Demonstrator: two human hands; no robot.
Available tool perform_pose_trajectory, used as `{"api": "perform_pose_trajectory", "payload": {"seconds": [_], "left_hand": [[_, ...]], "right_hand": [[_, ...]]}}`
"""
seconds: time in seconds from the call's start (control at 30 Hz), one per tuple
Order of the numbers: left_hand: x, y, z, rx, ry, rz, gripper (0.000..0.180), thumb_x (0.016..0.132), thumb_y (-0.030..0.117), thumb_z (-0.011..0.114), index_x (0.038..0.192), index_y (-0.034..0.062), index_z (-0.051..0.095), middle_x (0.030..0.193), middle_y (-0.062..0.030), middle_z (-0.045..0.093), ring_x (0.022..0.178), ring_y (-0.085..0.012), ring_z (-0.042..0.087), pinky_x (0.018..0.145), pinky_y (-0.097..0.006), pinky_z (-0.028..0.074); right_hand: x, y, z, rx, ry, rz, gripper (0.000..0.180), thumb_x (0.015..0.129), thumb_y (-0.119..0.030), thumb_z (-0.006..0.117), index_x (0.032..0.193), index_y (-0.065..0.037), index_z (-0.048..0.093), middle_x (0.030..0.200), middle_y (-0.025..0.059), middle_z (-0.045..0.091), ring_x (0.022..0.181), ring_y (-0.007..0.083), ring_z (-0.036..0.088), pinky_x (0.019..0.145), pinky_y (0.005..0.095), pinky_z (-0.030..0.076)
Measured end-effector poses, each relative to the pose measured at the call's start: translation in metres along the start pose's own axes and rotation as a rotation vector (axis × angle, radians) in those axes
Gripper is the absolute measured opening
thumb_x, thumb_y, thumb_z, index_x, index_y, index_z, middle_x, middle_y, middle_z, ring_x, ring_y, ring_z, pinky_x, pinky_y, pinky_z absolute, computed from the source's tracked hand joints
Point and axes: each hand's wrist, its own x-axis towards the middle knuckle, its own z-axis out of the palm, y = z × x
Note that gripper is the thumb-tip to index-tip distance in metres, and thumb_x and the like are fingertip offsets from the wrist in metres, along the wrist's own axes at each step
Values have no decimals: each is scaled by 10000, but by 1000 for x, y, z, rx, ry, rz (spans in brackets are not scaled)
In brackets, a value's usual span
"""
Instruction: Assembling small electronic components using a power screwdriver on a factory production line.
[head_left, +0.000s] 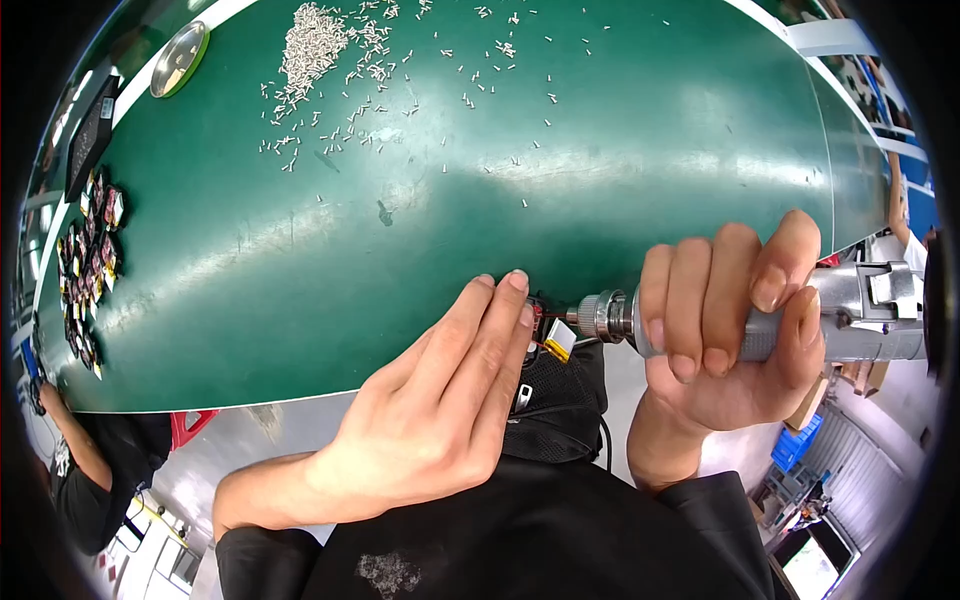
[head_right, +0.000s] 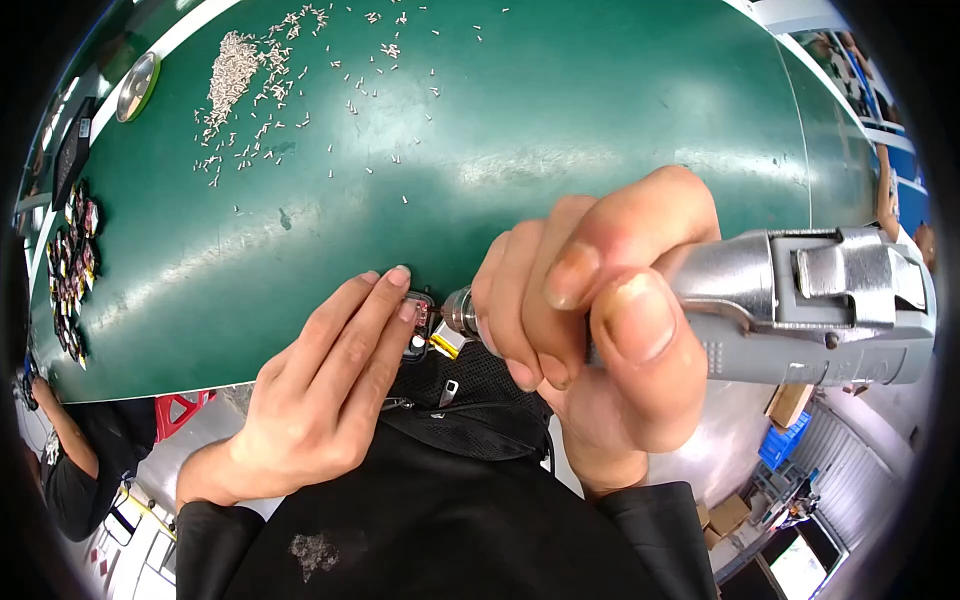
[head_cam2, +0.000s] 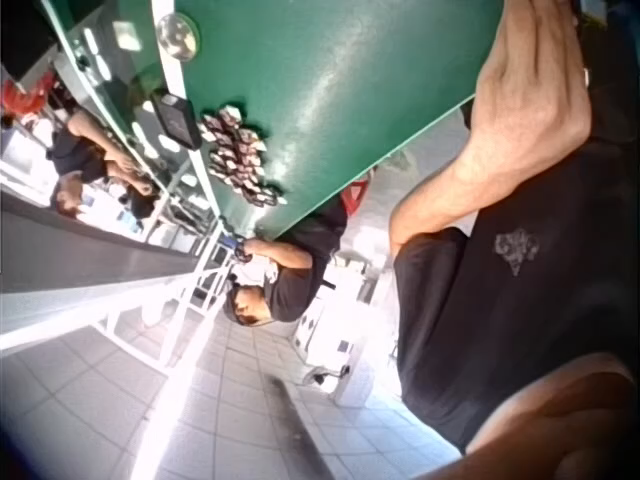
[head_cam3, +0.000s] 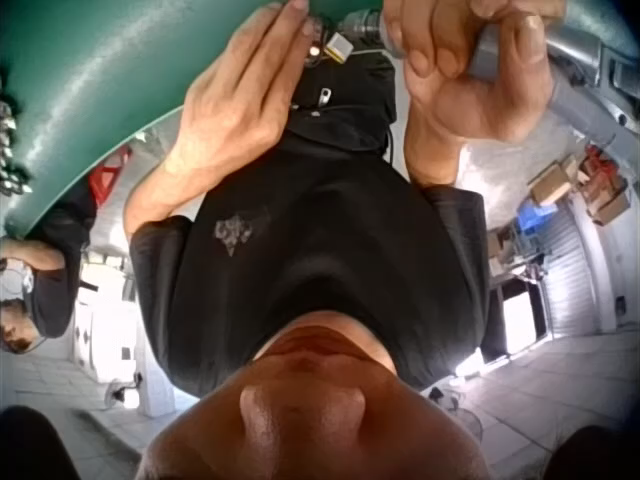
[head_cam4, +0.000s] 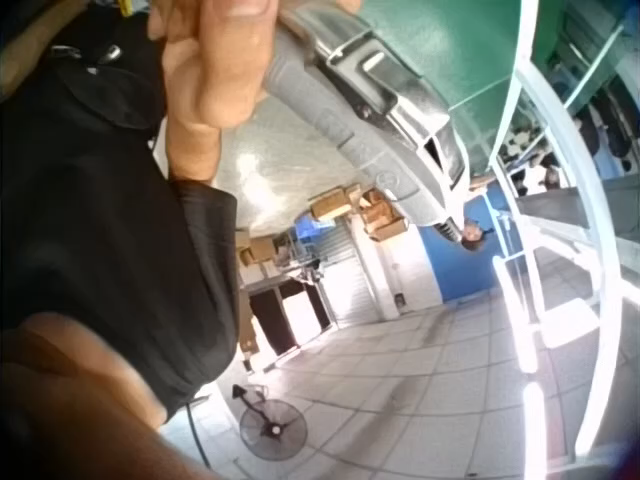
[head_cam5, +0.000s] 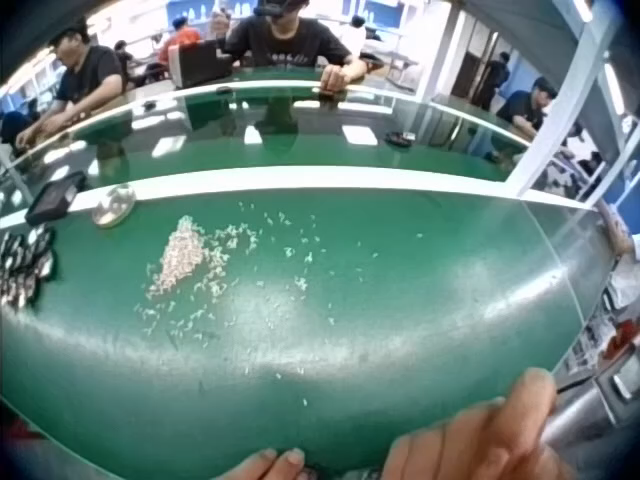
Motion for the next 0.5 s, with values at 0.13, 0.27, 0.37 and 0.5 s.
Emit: {"api": "perform_pose_trajectory", "payload": {"seconds": [0.13,0.27,0.37,0.5], "left_hand": [[0,1,1,13,16,-4,408,602,60,590,952,-136,665,1090,-253,631,1021,-321,608,871,-339,532],[1,6,2,-44,63,-46,375,615,-27,633,969,-151,637,1103,-261,614,969,-343,620,793,-372,559],[3,3,1,-91,55,-33,392,625,-32,622,996,-155,624,1126,-266,601,981,-343,606,792,-373,559],[-2,-4,2,-113,46,-41,377,648,-33,623,1005,-154,607,1154,-269,586,999,-339,587,780,-377,557]], "right_hand": [[2,-5,3,-108,-14,35,204,978,-262,454,871,-94,412,546,-8,416,432,104,418,512,275,402],[1,-9,16,-207,-38,18,210,956,-231,507,842,-94,396,548,-6,448,421,101,428,482,248,398],[3,-10,22,-171,20,39,201,908,-186,565,816,-73,427,560,14,468,453,117,445,491,258,400],[5,-3,34,-76,123,93,209,812,-95,682,766,-29,489,582,54,506,518,148,481,508,277,403]]}}
